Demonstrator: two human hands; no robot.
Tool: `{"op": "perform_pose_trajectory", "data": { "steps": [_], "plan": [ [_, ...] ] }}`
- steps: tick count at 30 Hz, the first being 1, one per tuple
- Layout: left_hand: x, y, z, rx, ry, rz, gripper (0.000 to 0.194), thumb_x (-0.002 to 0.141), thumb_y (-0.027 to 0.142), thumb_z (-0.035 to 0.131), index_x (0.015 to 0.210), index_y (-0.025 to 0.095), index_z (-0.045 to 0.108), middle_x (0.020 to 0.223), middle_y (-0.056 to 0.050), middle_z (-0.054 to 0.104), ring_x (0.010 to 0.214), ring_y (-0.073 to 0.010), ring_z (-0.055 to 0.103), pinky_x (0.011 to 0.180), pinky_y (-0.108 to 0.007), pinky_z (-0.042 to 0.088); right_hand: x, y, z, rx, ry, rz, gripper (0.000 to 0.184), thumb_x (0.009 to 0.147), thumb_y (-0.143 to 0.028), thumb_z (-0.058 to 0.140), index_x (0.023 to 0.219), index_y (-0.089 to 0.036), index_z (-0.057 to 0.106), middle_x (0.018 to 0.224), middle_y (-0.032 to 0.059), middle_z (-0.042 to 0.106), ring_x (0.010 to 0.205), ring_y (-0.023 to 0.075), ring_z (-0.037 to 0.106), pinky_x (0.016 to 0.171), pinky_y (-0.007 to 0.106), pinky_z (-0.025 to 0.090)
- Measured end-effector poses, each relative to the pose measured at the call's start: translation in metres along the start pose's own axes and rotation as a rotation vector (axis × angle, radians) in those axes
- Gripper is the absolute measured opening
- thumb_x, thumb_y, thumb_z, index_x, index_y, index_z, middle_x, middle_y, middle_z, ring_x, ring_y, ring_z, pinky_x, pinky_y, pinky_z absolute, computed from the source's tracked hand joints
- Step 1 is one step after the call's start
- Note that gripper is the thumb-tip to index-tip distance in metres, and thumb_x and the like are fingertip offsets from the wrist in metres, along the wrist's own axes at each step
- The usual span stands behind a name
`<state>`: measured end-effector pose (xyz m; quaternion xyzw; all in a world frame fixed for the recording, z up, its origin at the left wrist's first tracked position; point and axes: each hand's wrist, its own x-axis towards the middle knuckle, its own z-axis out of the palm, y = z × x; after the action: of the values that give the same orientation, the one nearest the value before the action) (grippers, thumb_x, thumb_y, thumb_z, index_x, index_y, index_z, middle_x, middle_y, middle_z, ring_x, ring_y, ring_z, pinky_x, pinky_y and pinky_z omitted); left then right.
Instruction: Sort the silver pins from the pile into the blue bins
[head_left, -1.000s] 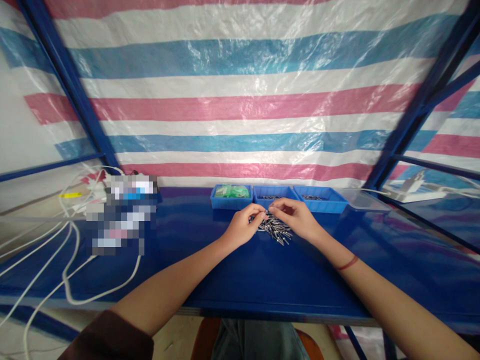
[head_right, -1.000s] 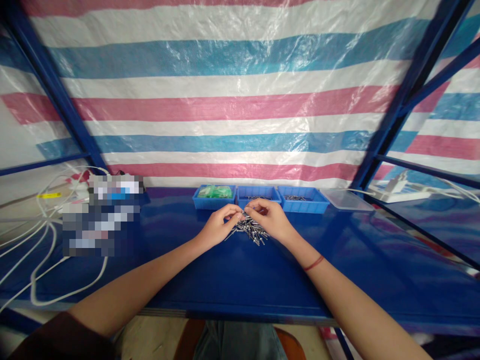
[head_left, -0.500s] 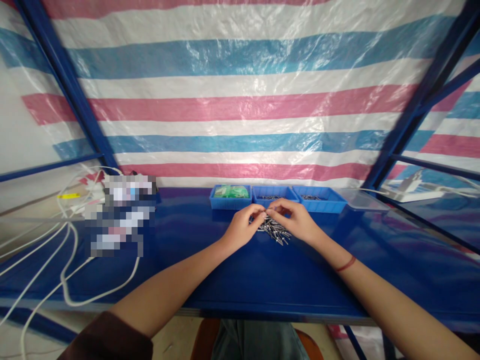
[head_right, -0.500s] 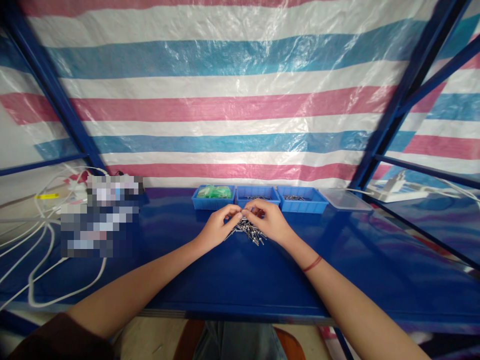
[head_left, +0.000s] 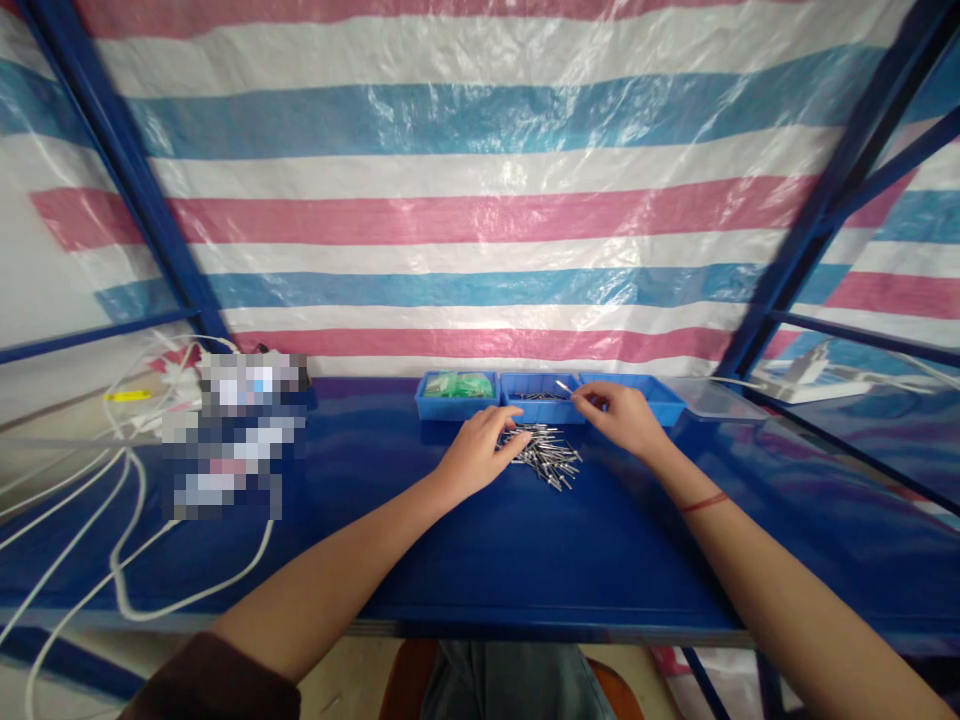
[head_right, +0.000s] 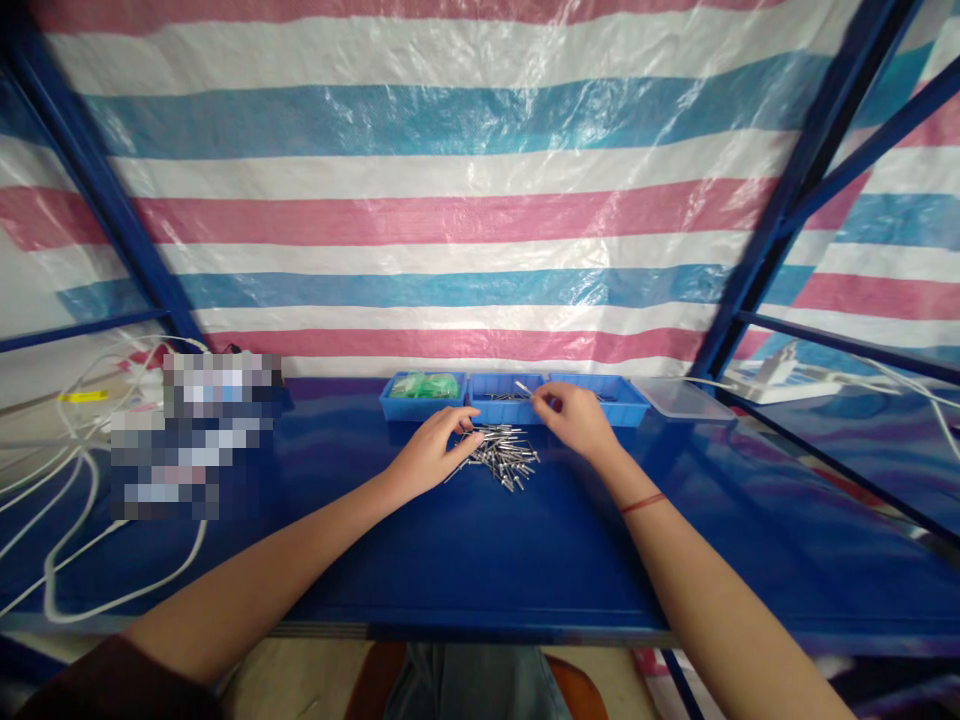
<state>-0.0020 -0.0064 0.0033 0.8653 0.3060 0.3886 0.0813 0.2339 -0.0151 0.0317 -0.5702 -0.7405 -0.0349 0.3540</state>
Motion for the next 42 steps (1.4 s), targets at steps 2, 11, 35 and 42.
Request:
{"op": "perform_pose_trajectory", "data": {
  "steps": [2,11,35,42],
  "plan": [
    [0.000,0.001,-0.005,0.106,-0.094,0.034,0.028,0.088,0.037,0.045,0.105,0.020,0.057,0.096,-0.006,0.060,0.093,-0.0200,0.055,0.085,-0.036,0.044,0.002,0.021,-0.008,-0.164,0.132,0.159,0.024,0.080,-0.031,0.049,0.082,-0.016,0.068,0.076,0.0069,0.069,0.067,0.0184,0.061,0.062,0.027,0.041],
    [-0.005,0.000,-0.003,0.261,-0.307,0.006,0.032,0.084,0.039,0.049,0.107,0.022,0.061,0.107,-0.008,0.056,0.096,-0.0233,0.055,0.084,-0.038,0.045,0.001,0.033,-0.015,-0.415,0.036,0.126,0.028,0.081,-0.034,0.046,0.085,-0.015,0.067,0.078,0.0102,0.067,0.068,0.0213,0.061,0.060,0.029,0.040],
    [-0.007,-0.003,0.004,0.132,-0.198,-0.029,0.028,0.082,0.035,0.053,0.106,0.022,0.061,0.108,-0.007,0.055,0.097,-0.0213,0.055,0.089,-0.036,0.043,-0.011,-0.036,0.018,0.072,-0.346,-0.335,0.013,0.074,-0.008,0.049,0.075,-0.016,0.059,0.070,0.0022,0.058,0.061,0.0122,0.051,0.060,0.024,0.038],
    [-0.002,0.003,0.005,-0.061,-0.044,-0.071,0.022,0.082,0.032,0.054,0.098,0.018,0.062,0.094,-0.007,0.061,0.090,-0.0197,0.057,0.083,-0.034,0.045,-0.013,-0.045,0.027,0.564,-0.271,-0.116,0.012,0.078,-0.027,0.053,0.076,-0.017,0.058,0.073,0.0016,0.061,0.064,0.0128,0.055,0.060,0.025,0.045]
  ]
}}
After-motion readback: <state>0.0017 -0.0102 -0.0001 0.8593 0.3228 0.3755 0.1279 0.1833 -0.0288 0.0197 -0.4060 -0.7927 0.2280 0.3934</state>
